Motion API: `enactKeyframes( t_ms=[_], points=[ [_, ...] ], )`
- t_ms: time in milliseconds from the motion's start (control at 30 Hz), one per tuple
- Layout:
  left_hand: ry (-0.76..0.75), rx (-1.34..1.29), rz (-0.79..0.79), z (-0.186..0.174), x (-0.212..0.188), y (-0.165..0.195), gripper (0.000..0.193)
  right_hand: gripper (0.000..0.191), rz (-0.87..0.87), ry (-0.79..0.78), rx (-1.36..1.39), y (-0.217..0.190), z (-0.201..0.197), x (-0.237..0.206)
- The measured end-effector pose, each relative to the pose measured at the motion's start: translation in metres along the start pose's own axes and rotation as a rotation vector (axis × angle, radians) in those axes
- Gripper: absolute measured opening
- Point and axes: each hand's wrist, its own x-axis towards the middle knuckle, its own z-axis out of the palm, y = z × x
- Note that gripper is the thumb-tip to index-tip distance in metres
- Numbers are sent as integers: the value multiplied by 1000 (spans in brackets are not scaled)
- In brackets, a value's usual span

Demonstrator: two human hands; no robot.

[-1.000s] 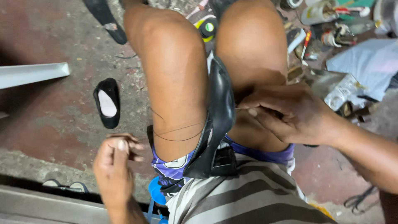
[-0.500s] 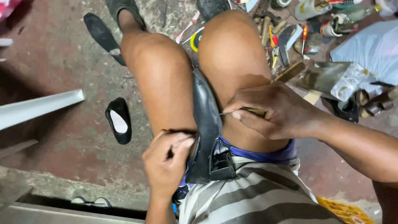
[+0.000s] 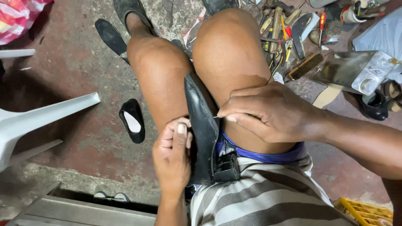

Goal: The person sits on the floor and sews a black high-heeled shoe using a needle and thread. They repeatedly push the needle through the shoe's sole and pull the thread to stitch the material.

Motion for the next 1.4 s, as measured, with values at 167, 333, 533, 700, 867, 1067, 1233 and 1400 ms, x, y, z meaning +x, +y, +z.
enactKeyframes(
  t_ms=[167, 333, 533, 700, 867, 1067, 1233, 1400],
  points=[
    [-62, -104, -236, 9, 4, 0, 22, 29, -58, -28, -179, -3, -6, 0],
    [-112, -306, -287, 8, 11, 0, 18, 34, -128, -62, -282, -4, -16, 5],
    [-107, -429, -368, 5, 11, -2, 18, 42, -192, -109, -323, -7, -25, 11],
    [-100, -432, -335, 0, 13, -9, 13, 40, -237, -78, -360, -9, -23, 13],
    [-149, -425, -289, -2, 14, -16, 12, 43, -226, -88, -364, -6, -17, 9],
    [-206, -378, -223, -4, 13, -16, 9, 36, -274, -1, -433, -7, -8, 3],
    [-212, -357, -171, -3, 10, -12, 12, 26, -181, -32, -484, -19, 2, 4],
    [-197, -328, -185, -4, 14, -10, 13, 18, -128, -100, -490, -14, 8, 16]
  ],
)
